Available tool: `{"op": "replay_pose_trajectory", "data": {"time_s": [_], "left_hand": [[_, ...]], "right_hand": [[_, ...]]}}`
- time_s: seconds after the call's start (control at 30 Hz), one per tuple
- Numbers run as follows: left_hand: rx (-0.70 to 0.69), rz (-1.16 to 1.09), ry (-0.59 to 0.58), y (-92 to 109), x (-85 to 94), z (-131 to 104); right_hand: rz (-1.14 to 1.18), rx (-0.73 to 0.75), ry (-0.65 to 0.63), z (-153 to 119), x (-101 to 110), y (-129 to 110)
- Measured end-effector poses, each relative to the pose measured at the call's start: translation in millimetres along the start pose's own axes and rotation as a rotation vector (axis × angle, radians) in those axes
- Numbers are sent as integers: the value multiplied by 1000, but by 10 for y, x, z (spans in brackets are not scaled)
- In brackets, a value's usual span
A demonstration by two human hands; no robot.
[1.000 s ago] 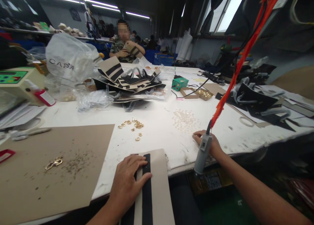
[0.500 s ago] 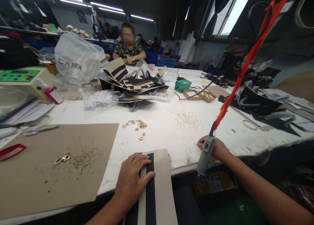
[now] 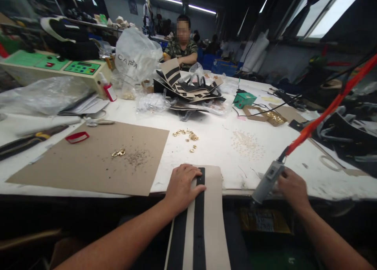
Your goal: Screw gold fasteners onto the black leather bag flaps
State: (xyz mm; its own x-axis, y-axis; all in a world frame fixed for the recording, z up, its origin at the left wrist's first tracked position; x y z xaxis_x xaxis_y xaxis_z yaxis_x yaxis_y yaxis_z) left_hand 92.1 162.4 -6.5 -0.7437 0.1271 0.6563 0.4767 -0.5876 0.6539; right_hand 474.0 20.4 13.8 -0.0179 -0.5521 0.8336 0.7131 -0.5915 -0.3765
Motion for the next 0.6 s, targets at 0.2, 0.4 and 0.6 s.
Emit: {"op": "replay_pose_trajectory", "data": {"time_s": [0.2, 0.4, 0.6], "left_hand": [[-4, -12, 3, 10, -5, -18], [10, 30, -12, 31, -12, -4], [18, 1, 0, -13, -45, -29]], "right_hand": [[225, -298, 117, -708, 627, -228], [585, 85, -507, -1207, -148, -1653], [563, 287, -591, -1201, -590, -2140]]}}
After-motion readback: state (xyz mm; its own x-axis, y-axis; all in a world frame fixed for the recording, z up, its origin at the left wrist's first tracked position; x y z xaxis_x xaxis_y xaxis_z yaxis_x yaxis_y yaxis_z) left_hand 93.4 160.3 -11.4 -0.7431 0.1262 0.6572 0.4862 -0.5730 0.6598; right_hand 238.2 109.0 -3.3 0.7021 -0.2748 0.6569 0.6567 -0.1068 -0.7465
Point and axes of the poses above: each hand's wrist, its own z-axis towards the middle knuckle, its own x-axis out of the back of the hand, y = z × x, the point moved 6 cm from there along z, towards the middle knuckle, and after that the axes turned 10 degrees about y, right-handed, at the moved point
